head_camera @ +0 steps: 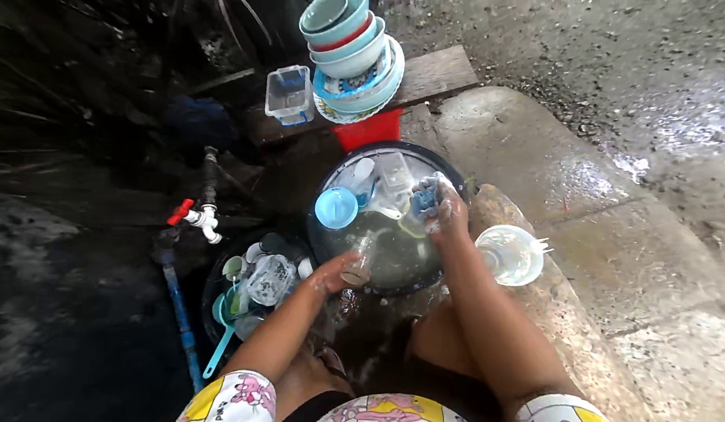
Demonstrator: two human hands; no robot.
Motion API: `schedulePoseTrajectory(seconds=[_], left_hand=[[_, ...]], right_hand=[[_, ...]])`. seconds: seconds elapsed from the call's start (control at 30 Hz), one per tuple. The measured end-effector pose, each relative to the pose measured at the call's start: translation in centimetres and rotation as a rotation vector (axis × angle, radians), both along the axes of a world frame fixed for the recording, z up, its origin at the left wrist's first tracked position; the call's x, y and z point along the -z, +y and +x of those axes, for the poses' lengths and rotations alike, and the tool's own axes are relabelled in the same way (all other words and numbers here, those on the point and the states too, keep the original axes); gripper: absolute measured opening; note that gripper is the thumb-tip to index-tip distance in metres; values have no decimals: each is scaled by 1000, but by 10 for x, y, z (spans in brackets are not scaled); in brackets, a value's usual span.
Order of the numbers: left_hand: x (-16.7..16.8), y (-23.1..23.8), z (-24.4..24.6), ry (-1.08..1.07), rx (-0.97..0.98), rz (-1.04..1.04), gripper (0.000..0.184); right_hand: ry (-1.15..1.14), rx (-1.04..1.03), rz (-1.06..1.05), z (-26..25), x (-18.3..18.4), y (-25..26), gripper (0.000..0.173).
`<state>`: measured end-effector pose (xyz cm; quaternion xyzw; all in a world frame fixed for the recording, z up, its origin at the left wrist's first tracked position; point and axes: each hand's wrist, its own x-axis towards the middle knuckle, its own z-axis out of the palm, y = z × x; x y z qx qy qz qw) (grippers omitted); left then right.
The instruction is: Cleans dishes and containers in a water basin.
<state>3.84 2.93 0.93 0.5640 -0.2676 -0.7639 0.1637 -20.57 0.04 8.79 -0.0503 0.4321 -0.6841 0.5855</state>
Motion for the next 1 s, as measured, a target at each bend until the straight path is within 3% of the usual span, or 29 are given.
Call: schedulePoseTrajectory(seconds=[0.17,0.23,0.3,0.4,0.43,0.5,0.57,0.6,0.67,0.7,0.77,0.8,0.83,0.9,0.93,0.97,1.0], left_hand=[[-49,19,-19,92,-301,164,41],[-63,24,-26,102,-378,153,40],[-70,26,-30,62,-426,66,39],[-74,32,-26,44,-446,-195,41],[-73,37,-25,71,-459,-294,30],[-73,44,-22,157,-422,-405,27],[-77,47,-25,211,-333,-365,48],[-78,51,-28,255,-327,-294,48],[-75,59,-37,275,-325,-189,26],[-71,63,-40,203,-246,-226,26],[-60,62,-42,-21,-51,-382,66],[-58,62,-42,-67,-37,-416,71],[-61,64,-39,-26,-94,-410,60],[-78,65,-28,302,-285,-280,23],[-83,64,-21,528,-327,-207,34],[-87,62,-17,662,-345,-160,41],[-87,61,-14,645,-335,-176,38]], right_hand=[[33,-22,46,20,14,-12,28],[129,-134,72,29,18,-7,34],[366,-331,14,45,13,11,38],[852,-604,-274,86,-1,55,31],[1004,-642,-378,98,1,65,34],[1167,-610,-482,105,4,70,42],[1116,-549,-376,93,-1,58,42],[1080,-519,-284,85,-6,48,39],[1156,-606,-103,72,-18,31,37],[1312,-747,4,73,-27,28,39],[1639,-1053,180,88,-40,29,44],[1679,-1107,189,97,-40,32,46],[1609,-1062,137,100,-38,34,45],[1188,-784,-83,98,-28,34,29],[995,-691,-163,99,-27,33,24],[971,-690,-187,102,-32,30,24],[1114,-753,-167,107,-41,25,26]])
